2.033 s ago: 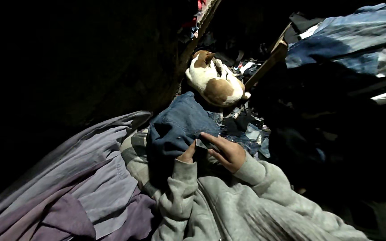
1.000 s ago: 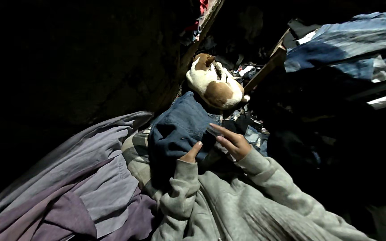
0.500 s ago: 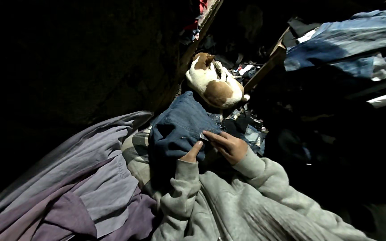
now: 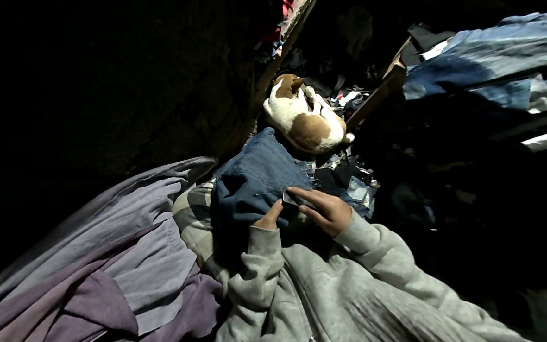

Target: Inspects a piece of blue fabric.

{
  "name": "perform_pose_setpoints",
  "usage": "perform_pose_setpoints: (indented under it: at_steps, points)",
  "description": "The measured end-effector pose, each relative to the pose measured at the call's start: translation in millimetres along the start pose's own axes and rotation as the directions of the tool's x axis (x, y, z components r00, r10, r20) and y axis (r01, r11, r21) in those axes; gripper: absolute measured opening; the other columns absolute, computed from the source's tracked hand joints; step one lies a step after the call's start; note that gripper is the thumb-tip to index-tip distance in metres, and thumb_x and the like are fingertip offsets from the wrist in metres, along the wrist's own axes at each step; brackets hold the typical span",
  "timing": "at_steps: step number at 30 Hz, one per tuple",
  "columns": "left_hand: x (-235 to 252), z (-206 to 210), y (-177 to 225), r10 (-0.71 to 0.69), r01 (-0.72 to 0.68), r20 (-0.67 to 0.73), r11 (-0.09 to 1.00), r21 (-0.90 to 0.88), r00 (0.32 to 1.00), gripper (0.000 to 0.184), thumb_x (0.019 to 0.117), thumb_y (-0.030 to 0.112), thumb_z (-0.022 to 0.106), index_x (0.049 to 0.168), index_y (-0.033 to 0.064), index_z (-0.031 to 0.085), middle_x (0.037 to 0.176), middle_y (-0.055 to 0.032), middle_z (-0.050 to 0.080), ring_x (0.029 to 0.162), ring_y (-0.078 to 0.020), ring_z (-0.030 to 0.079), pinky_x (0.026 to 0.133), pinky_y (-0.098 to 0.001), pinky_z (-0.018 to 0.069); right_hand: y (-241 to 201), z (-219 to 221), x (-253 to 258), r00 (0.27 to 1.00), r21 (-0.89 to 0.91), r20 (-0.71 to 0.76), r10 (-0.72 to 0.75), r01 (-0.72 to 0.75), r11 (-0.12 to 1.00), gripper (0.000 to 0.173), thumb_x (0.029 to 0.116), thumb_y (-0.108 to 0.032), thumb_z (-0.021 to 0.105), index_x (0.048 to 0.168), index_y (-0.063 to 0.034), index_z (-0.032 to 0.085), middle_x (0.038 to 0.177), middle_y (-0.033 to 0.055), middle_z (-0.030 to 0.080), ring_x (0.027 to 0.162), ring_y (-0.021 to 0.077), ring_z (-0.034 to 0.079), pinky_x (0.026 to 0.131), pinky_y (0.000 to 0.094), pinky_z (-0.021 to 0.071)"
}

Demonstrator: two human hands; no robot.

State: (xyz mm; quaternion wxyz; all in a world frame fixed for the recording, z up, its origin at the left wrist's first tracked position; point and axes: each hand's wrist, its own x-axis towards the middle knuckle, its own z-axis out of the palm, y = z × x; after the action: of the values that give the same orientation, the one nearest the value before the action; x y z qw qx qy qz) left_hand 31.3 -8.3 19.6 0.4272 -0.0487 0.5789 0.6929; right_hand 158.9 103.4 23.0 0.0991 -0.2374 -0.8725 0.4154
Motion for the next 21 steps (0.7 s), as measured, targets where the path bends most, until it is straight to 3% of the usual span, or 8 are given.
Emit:
perform_pose_setpoints:
  at_steps: [4,8,10,12,14,16,18,21]
  points:
    - [3,-1,-9,0.102,-0.102,-0.032,0.995,-0.008,0.994,0.016,0.0862,-0.015,0.067,0.1,-0.0078,0.07,0.09,-0.0115,0.075,0.086,-0.013,0.072,0.083,-0.0278,0.0591,-4,1,0,1.0,-0.084,-0.008,-0.012,0.012,0.996,0.042,0.1043,-0.031,0.052,0.142,-0.0177,0.062,0.099,0.0195,0.071,0.073,0.0341,0.068,0.062,0.0522,0.0557]
    - [2,0,-9,0.215,-0.214,-0.021,0.976,0.028,0.976,0.018,0.0812,-0.017,0.071,0.097,-0.0075,0.069,0.087,-0.0095,0.075,0.083,-0.0116,0.072,0.08,-0.0266,0.06,-3,3,0,1.0,-0.046,-0.002,0.019,-0.019,0.999,0.04,0.105,-0.03,0.05,0.141,-0.0185,0.063,0.1,0.0188,0.072,0.079,0.0344,0.069,0.067,0.0529,0.0559]
    - [3,1,-6,0.34,-0.344,0.068,0.936,0.068,0.938,0.016,0.0801,-0.017,0.068,0.096,-0.0153,0.065,0.083,-0.0104,0.073,0.079,-0.0094,0.071,0.076,-0.0229,0.0584,-5,8,-1,0.998,-0.039,-0.031,0.053,-0.054,0.998,0.04,0.1057,-0.03,0.048,0.141,-0.0193,0.064,0.099,0.0185,0.071,0.079,0.0348,0.069,0.068,0.053,0.0549]
    - [-15,24,26,0.144,-0.13,-0.073,0.976,0.173,0.987,0.02,0.0791,-0.021,0.067,0.096,-0.0133,0.06,0.078,-0.0064,0.07,0.074,-0.0049,0.068,0.076,-0.0201,0.0565,-5,14,0,0.992,-0.042,-0.096,0.081,-0.085,0.995,0.04,0.1057,-0.028,0.048,0.14,-0.0169,0.065,0.099,0.0201,0.072,0.081,0.0363,0.069,0.069,0.0542,0.0555]
    - [2,6,-7,0.347,-0.344,-0.008,0.934,0.093,0.938,0.027,0.074,-0.018,0.069,0.099,-0.0204,0.058,0.081,-0.0124,0.072,0.076,-0.0087,0.071,0.073,-0.0223,0.059,2,17,5,0.983,-0.041,-0.155,0.098,-0.105,0.994,0.04,0.106,-0.027,0.047,0.14,-0.0161,0.065,0.102,0.0201,0.072,0.084,0.036,0.07,0.072,0.0546,0.0565]
    - [2,6,-1,0.175,-0.16,-0.106,0.978,0.135,0.979,0.032,0.0764,-0.016,0.074,0.105,-0.0168,0.06,0.087,-0.0144,0.072,0.08,-0.0105,0.069,0.08,-0.025,0.058,7,14,11,0.977,-0.004,-0.191,0.091,-0.093,0.996,0.04,0.1061,-0.027,0.046,0.139,-0.013,0.065,0.105,0.0204,0.073,0.089,0.0354,0.071,0.078,0.0538,0.0566]
    - [-1,8,3,0.107,-0.089,-0.136,0.987,0.134,0.985,0.038,0.0791,-0.013,0.073,0.114,-0.0175,0.058,0.098,-0.0175,0.069,0.088,-0.0115,0.067,0.087,-0.025,0.0548,10,8,12,0.976,0.048,-0.201,0.082,-0.074,0.996,0.041,0.1067,-0.027,0.046,0.139,-0.0094,0.064,0.113,0.0196,0.073,0.099,0.0328,0.071,0.088,0.0507,0.0557]
    - [-13,26,23,0.089,-0.052,-0.251,0.987,0.149,0.964,0.027,0.0792,-0.02,0.068,0.104,-0.0153,0.058,0.085,-0.0124,0.07,0.077,-0.0091,0.067,0.077,-0.0234,0.0569,13,1,7,0.99,0.079,-0.136,0.044,-0.033,0.996,0.042,0.1071,-0.027,0.045,0.14,-0.0071,0.062,0.122,0.0175,0.071,0.105,0.0286,0.071,0.093,0.0462,0.0549]
